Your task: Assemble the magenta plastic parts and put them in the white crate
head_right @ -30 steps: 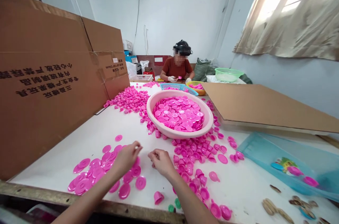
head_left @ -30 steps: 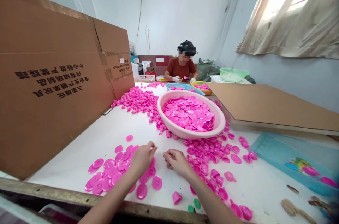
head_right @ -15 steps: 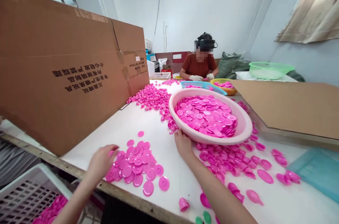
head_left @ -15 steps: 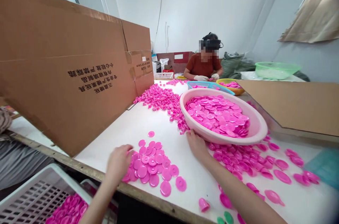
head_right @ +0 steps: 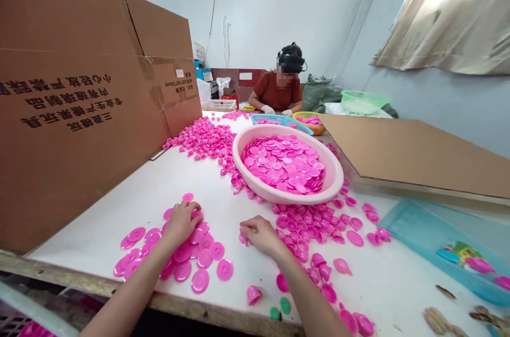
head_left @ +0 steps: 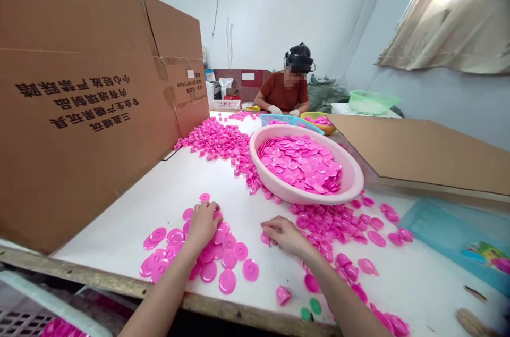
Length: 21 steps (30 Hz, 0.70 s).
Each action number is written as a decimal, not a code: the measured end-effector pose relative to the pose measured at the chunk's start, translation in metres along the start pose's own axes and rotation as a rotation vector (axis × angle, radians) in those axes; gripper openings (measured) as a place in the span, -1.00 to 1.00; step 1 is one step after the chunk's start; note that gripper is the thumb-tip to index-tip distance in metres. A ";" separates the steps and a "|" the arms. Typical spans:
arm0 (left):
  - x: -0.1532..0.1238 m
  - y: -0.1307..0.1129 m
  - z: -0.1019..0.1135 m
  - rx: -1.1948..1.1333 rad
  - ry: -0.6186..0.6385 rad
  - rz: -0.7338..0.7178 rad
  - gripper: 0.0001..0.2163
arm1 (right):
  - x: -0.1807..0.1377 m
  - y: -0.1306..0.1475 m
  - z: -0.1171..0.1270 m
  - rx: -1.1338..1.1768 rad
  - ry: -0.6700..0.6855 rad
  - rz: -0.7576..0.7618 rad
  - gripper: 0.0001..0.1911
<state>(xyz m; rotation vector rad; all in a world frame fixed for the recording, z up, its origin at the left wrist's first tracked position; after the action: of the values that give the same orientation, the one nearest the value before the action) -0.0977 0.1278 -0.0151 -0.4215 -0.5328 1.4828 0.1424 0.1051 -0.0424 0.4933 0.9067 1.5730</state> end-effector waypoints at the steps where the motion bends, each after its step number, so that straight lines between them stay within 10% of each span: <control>1: -0.001 -0.005 0.001 -0.079 -0.005 -0.005 -0.85 | 0.001 -0.002 0.003 0.022 -0.010 -0.021 -0.70; 10: -0.019 -0.086 -0.047 -0.685 0.255 0.001 -0.82 | -0.009 0.006 0.022 0.335 0.138 -0.031 -0.63; 21: -0.026 -0.077 -0.088 -0.491 0.314 0.043 -0.81 | 0.005 -0.013 -0.002 0.345 0.155 -0.196 -0.85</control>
<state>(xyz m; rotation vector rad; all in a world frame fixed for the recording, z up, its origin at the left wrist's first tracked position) 0.0162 0.1028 -0.0450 -1.0367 -0.6354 1.2843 0.1479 0.1090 -0.0547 0.5108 1.3167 1.2939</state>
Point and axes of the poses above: each hand's wrist, its own x-axis towards the middle knuckle, its own z-axis out of the back of the hand, y = z × x, the point moved 3 cm from there along x, towards the middle knuckle, and after that the axes turned 9 degrees about -x, right-handed, at the moved point
